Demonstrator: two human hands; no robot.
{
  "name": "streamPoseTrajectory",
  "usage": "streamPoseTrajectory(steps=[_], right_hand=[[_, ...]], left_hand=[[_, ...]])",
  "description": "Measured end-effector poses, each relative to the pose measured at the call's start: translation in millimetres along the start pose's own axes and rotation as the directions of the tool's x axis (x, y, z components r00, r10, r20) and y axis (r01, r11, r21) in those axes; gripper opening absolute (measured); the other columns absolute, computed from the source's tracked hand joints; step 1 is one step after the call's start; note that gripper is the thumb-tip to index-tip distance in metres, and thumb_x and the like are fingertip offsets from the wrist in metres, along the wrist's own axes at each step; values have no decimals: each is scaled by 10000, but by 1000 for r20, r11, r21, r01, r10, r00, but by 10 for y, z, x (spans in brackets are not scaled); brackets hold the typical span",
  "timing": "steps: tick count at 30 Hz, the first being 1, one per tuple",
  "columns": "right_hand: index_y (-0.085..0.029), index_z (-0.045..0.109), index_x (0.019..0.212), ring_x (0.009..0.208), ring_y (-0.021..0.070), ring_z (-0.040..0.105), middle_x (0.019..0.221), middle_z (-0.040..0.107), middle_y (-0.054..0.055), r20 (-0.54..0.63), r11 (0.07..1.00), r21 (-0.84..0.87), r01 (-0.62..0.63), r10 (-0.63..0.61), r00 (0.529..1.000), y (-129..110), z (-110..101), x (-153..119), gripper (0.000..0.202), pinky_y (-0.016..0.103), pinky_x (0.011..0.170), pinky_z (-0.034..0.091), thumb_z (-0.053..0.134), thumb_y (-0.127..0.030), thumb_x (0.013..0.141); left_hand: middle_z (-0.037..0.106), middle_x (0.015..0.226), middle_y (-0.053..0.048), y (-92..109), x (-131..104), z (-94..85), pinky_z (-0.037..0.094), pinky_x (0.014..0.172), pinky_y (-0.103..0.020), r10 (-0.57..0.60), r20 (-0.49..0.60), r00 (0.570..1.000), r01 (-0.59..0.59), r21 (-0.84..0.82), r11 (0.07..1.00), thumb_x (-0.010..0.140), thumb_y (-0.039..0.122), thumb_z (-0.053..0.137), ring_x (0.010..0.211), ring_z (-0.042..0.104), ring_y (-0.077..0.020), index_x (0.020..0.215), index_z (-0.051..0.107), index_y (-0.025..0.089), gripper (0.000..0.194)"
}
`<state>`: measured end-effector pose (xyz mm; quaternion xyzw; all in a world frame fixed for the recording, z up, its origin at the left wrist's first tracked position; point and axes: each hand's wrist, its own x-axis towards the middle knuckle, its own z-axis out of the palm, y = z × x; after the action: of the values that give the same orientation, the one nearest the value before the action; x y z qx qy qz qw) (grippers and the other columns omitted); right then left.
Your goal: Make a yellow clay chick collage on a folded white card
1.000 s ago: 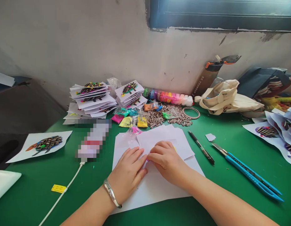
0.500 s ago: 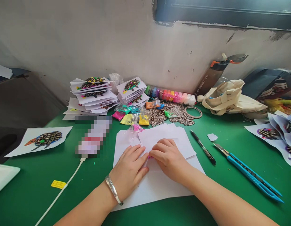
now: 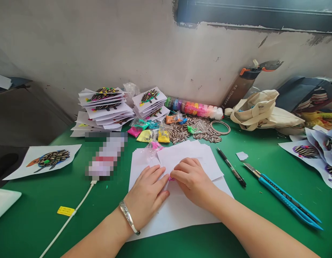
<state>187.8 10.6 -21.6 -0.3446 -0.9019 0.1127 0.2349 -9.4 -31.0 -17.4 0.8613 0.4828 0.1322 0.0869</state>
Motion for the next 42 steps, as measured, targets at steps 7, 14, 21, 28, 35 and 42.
streamPoseTrajectory(steps=[7,14,21,28,35,42], right_hand=[[-220,627,859,819,167,512,819,645,15,-26,982,150,-112,117,993,79,-30,17,202,321,743,355,498,-65,851],[-221,629,828,783,169,577,805,649,26,-157,880,395,-264,347,924,244,-20,46,175,303,705,453,484,-125,837],[-232,648,830,818,173,603,833,666,25,-152,820,476,-318,432,889,270,38,39,166,310,728,481,498,-163,824],[-233,652,835,824,168,598,827,665,16,-125,804,486,-343,452,883,266,21,47,174,306,732,475,502,-147,815],[-236,653,838,820,162,608,831,673,11,-157,818,468,-334,450,879,292,35,45,178,297,723,477,501,-145,819],[-229,650,833,817,171,592,814,667,21,-176,835,460,-301,418,891,256,-3,60,185,309,732,467,501,-120,815]], left_hand=[[513,1353,-83,-20,-20,3,358,1060,-516,9,9,1000,-9,2,1000,890,252,495,1278,406,-282,1288,519,200,402],[532,1331,-95,-17,-28,20,371,1040,-531,68,-21,997,-66,78,995,909,246,463,1256,436,-292,1294,520,241,389],[524,1340,-106,-28,-40,62,360,1046,-532,94,-36,995,-89,126,988,914,254,459,1261,439,-291,1334,474,234,421],[513,1352,-101,-50,-40,82,350,1052,-534,105,-19,994,-101,158,982,922,259,449,1269,431,-293,1322,492,252,403],[509,1361,-81,-64,-51,85,343,1057,-532,108,-30,994,-103,133,986,928,274,436,1279,424,-287,1319,493,276,395],[480,1386,-112,-75,-52,59,374,1033,-541,116,6,993,-116,163,980,930,298,430,1298,400,-295,1340,464,195,423]])
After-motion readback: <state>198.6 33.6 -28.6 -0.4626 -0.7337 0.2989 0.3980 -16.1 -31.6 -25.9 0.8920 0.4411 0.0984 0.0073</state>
